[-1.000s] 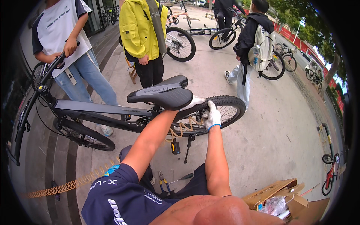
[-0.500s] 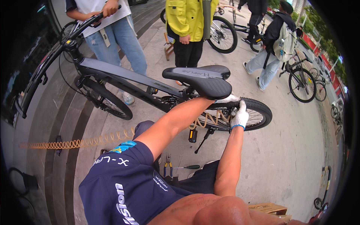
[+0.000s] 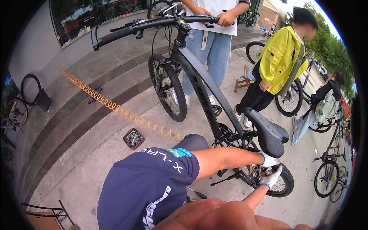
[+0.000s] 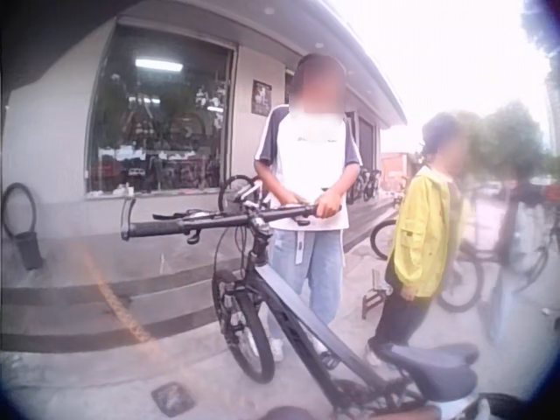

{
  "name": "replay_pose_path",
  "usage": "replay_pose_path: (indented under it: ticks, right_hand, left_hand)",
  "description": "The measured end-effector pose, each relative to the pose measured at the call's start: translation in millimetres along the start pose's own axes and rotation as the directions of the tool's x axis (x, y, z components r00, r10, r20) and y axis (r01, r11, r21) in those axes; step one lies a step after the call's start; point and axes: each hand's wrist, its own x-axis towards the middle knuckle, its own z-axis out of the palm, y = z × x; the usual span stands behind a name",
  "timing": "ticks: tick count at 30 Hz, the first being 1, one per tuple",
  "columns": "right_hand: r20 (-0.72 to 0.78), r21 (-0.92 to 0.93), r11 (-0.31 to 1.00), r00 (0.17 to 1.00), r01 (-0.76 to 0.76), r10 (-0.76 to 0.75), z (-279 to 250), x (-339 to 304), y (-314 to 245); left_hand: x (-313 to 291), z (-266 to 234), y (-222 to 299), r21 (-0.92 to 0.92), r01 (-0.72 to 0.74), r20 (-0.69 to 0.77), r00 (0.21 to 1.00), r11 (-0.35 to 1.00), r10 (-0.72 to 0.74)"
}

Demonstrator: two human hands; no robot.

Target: The person removes the rear tire from a bicycle, inspects the rim and tire, then reattaches the tire to the frame. They then stand and move to another bicycle.

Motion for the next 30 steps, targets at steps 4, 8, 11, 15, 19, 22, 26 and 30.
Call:
replay_pose_path:
  ticks: [4, 8, 11, 15, 19, 22, 26, 30]
  right_hand:
    - [-0.047, -0.038, 0.999, 0.999, 0.004, -0.006, -4, 5, 1]
    - [0.005, 0.041, 0.999, 1.0, 0.011, -0.011, -11, 15, 6]
    - [-0.026, 0.03, 0.999, 0.999, 0.025, -0.024, -8, 16, 6]
    - [-0.02, -0.06, 0.997, 0.998, 0.053, -0.055, -1, 4, 0]
    - [0.009, -0.097, 0.992, 0.997, 0.077, -0.077, 1, -10, -5]
    - [0.015, -0.078, 0.993, 0.996, 0.09, -0.089, 3, -12, -6]
    - [0.013, -0.1, 0.991, 0.996, 0.094, -0.093, 3, -11, -4]
    - [0.033, -0.101, 0.988, 0.993, 0.115, -0.112, 1, -7, -3]
  left_hand:
    - [9, 6, -10, -0.419, 0.066, 0.346, 0.934, 0.906, 0.092]
    - [-10, -9, -7, -0.223, -0.065, 0.248, 0.961, 0.973, 0.121]
    - [-20, -23, 9, -0.093, -0.022, 0.219, 0.975, 0.995, 0.042]
    - [-18, -27, 21, 0.063, -0.102, 0.102, 0.99, 0.993, 0.095]
    - [-12, -19, 15, 0.217, -0.189, 0.061, 0.982, 0.958, 0.18]
    - [-7, -14, 8, 0.248, -0.255, 0.029, 0.966, 0.935, 0.256]
    - [-3, -11, 5, 0.263, -0.277, 0.012, 0.959, 0.924, 0.284]
    - [-4, -10, 5, 0.278, -0.272, 0.005, 0.959, 0.921, 0.282]
